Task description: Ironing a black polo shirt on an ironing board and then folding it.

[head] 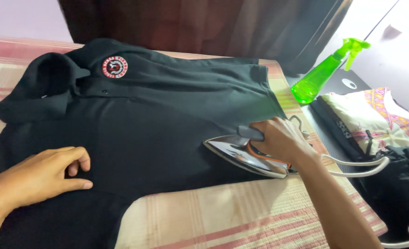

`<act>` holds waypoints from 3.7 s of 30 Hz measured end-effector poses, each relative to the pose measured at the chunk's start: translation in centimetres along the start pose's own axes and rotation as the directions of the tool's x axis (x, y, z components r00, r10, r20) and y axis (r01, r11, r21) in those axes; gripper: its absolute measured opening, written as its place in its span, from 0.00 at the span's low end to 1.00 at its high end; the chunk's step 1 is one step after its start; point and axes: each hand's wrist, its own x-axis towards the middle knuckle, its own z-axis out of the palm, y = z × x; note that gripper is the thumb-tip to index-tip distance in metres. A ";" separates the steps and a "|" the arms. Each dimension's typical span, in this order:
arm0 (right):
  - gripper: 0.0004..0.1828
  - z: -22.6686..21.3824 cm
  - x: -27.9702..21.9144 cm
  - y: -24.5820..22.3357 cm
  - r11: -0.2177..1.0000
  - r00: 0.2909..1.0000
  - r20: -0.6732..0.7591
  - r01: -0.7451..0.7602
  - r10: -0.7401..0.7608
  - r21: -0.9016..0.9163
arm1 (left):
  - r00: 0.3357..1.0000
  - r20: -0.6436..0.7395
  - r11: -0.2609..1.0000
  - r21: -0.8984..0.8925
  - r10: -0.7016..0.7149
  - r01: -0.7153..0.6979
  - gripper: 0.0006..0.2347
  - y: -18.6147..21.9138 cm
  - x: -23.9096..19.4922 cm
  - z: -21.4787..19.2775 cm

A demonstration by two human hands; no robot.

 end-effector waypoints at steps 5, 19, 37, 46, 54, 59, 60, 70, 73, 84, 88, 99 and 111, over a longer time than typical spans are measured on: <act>0.07 0.2 -0.2 2.5 0.992 0.992 0.028 -0.121 0.122 -0.038 | 1.000 -0.020 1.000 0.000 -0.010 0.010 0.13 -0.3 0.4 0.4; 0.08 2.5 0.7 6.5 0.988 0.980 -0.143 -0.145 0.137 -0.046 | 0.934 -0.177 0.930 0.263 0.309 -0.258 0.04 10.1 -1.6 2.9; 0.12 3.8 6.8 6.3 0.880 0.842 -0.271 -0.472 0.467 0.050 | 0.453 -0.403 0.591 0.344 0.795 -0.730 0.28 12.6 1.1 5.6; 0.17 2.2 6.4 5.9 0.883 0.871 -0.145 -0.460 0.469 0.088 | 0.457 -0.406 0.586 0.288 0.791 -0.758 0.29 12.4 1.1 5.8; 0.16 3.2 7.4 6.7 0.836 0.817 -0.176 -0.541 0.549 0.095 | 0.455 -0.403 0.589 0.328 0.794 -0.739 0.29 12.4 1.1 5.7; 0.18 2.2 6.4 6.9 0.775 0.775 -0.040 -0.625 0.630 0.097 | 0.467 -0.397 0.597 0.328 0.790 -0.732 0.30 12.4 0.6 5.5; 0.19 2.1 6.3 7.2 0.761 0.763 -0.026 -0.641 0.646 0.100 | 0.459 -0.406 0.596 0.338 0.790 -0.728 0.30 12.5 0.6 5.4; 0.21 2.9 6.9 9.9 0.678 0.681 0.004 -0.730 0.732 0.087 | 0.447 -0.435 0.604 0.346 0.781 -0.718 0.29 12.4 0.6 5.6; 0.21 3.4 6.9 10.6 0.674 0.670 -0.070 -0.732 0.739 0.102 | 0.469 -0.419 0.602 0.278 0.777 -0.749 0.28 12.4 0.5 5.5; 0.18 2.1 5.8 9.3 0.677 0.681 0.013 -0.731 0.733 0.088 | 0.414 -0.422 0.551 0.286 0.807 -0.784 0.26 12.0 1.1 6.0; 0.20 2.1 5.6 9.6 0.704 0.709 0.042 -0.705 0.704 0.082 | 0.389 -0.385 0.486 0.197 0.837 -0.851 0.23 12.0 1.3 6.1; 0.26 3.1 6.0 10.5 0.741 0.742 -0.003 -0.668 0.670 0.074 | 0.452 -0.472 0.527 0.032 0.757 -0.849 0.15 12.6 1.8 6.3; 0.20 2.6 4.8 9.4 0.771 0.776 -0.092 -0.594 0.624 0.229 | 0.486 -0.496 0.671 0.318 0.720 -0.669 0.16 19.7 3.3 5.7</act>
